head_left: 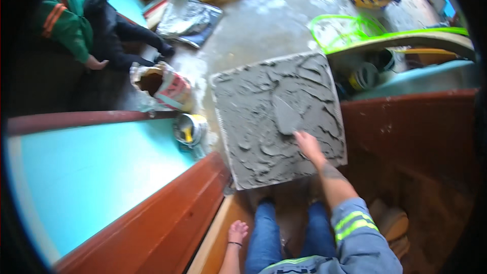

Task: The person is applying thin-set mortar or adhesive to the back of a tile using a trowel in a bathroom under renovation.

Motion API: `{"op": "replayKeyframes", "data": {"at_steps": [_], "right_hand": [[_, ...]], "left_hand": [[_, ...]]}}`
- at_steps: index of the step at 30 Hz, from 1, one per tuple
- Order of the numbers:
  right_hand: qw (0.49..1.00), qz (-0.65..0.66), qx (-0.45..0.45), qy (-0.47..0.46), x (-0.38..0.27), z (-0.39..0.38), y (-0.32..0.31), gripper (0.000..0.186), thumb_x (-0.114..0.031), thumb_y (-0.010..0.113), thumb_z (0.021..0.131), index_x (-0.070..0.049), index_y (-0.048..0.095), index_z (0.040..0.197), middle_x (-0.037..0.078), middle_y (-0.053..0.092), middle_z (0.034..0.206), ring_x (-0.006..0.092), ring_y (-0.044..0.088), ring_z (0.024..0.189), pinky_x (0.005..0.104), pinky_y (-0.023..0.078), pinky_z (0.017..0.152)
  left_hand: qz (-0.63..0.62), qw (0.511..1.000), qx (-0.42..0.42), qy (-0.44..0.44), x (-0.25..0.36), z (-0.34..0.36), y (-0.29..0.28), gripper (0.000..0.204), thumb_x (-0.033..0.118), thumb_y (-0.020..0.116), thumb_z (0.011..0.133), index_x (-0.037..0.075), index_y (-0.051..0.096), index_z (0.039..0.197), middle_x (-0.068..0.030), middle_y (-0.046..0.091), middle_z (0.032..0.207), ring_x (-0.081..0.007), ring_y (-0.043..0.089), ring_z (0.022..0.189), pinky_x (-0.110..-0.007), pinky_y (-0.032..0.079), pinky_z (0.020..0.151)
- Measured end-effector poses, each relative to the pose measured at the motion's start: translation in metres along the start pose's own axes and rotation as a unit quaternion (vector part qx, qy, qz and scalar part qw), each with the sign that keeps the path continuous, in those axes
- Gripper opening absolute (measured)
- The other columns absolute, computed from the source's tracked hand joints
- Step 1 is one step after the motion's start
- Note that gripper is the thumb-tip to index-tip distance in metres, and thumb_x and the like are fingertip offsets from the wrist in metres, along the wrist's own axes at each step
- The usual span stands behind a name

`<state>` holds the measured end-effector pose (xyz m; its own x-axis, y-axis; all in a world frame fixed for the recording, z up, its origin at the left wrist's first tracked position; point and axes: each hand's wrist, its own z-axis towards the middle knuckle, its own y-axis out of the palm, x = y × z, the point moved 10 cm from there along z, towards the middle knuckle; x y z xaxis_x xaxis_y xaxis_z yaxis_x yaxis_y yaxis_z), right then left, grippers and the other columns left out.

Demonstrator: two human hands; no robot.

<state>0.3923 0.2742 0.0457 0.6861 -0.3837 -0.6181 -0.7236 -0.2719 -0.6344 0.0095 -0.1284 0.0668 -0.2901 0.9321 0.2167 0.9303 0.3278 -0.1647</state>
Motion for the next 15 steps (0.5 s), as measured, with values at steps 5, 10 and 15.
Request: {"op": "replayKeyframes", "data": {"at_steps": [5,10,15], "right_hand": [[0.969,-0.233,0.059,-0.048,-0.032,-0.054,-0.078,0.027,-0.033,0.053,0.089,-0.007,0.058,0.087,0.016,0.064,0.076,0.0369,0.062,0.071,0.0482,0.05,0.061],[0.967,-0.216,0.083,-0.109,-0.087,-0.008,-0.085,0.029,-0.034,0.051,0.09,-0.007,0.061,0.093,0.014,0.064,0.08,0.0319,0.064,0.077,0.0434,0.052,0.065],[0.985,0.038,0.085,0.147,0.011,-0.007,-0.067,0.042,-0.036,0.044,0.089,0.0,0.065,0.092,0.021,0.063,0.101,0.0409,0.059,0.097,0.0508,0.047,0.082]], "left_hand": [[0.033,0.999,-0.006,0.006,0.025,0.009,-0.018,0.036,0.026,0.051,0.094,0.012,0.043,0.126,-0.0067,0.059,0.112,-0.019,0.061,0.096,-0.034,0.05,0.076],[0.001,0.999,-0.024,0.024,0.056,0.025,0.009,0.024,0.029,0.051,0.094,0.016,0.047,0.114,-0.002,0.06,0.101,-0.0147,0.06,0.086,-0.03,0.049,0.066],[0.079,0.988,-0.103,0.084,0.07,0.009,0.077,0.038,0.034,0.057,0.092,0.015,0.046,0.123,-0.0003,0.06,0.105,-0.0114,0.059,0.086,-0.026,0.048,0.068]]}}
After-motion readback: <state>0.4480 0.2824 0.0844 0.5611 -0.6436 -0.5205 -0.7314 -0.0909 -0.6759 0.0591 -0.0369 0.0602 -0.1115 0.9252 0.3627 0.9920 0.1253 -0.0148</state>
